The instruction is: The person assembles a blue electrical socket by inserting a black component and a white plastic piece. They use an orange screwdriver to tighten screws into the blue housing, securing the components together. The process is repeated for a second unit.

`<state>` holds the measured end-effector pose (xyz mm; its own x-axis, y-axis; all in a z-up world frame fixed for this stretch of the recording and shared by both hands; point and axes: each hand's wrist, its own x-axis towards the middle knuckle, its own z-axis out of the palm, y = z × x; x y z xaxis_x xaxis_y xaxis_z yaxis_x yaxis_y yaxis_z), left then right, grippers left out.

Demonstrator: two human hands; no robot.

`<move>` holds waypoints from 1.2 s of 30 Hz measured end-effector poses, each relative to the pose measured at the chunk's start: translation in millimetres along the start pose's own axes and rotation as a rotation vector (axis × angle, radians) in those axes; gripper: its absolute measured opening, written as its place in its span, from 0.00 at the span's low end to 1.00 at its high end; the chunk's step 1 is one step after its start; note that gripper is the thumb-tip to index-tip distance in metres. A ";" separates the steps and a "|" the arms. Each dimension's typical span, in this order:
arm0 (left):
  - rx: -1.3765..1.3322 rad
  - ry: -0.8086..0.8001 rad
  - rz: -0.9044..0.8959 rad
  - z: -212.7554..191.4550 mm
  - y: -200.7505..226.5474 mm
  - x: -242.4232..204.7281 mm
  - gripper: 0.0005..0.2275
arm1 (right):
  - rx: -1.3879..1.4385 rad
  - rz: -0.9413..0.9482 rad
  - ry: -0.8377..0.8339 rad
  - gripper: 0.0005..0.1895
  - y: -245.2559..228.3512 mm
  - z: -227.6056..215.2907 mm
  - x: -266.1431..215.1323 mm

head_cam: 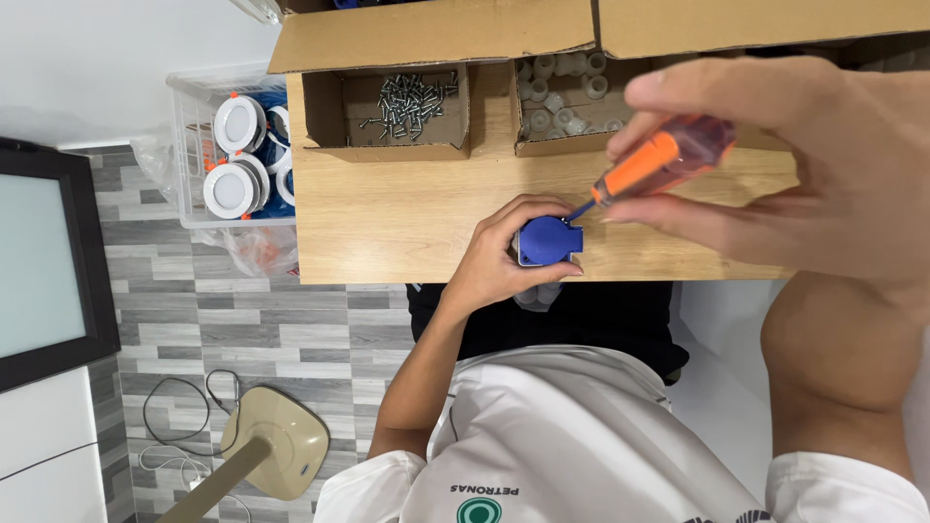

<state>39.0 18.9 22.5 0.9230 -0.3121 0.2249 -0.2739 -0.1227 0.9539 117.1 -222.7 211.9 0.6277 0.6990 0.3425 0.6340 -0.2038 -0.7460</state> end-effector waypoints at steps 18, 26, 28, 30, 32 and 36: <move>-0.011 -0.004 -0.014 -0.4 1.3 0.3 0.25 | -0.143 0.198 -0.187 0.37 -16.7 -11.6 3.5; -0.011 -0.010 0.001 -1.1 2.3 0.9 0.25 | -0.402 0.102 0.061 0.34 -8.4 4.6 -10.5; -0.013 -0.011 0.010 -1.4 1.9 1.8 0.25 | -0.465 0.066 0.095 0.33 1.1 13.1 -12.0; -0.017 -0.011 0.016 -1.0 1.8 0.7 0.25 | -0.524 0.031 0.126 0.33 7.5 20.7 -9.3; -0.004 -0.008 0.010 -1.2 1.1 1.0 0.26 | -0.376 -0.244 0.212 0.31 11.9 26.1 -1.0; 0.009 -0.014 -0.006 -1.8 -1.4 -0.2 0.25 | -0.467 -0.358 0.282 0.36 24.4 31.0 -5.9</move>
<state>39.7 20.8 21.5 0.9209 -0.3244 0.2161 -0.2705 -0.1328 0.9535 114.9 -210.5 174.0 0.3955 0.5854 0.7077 0.9155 -0.3125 -0.2532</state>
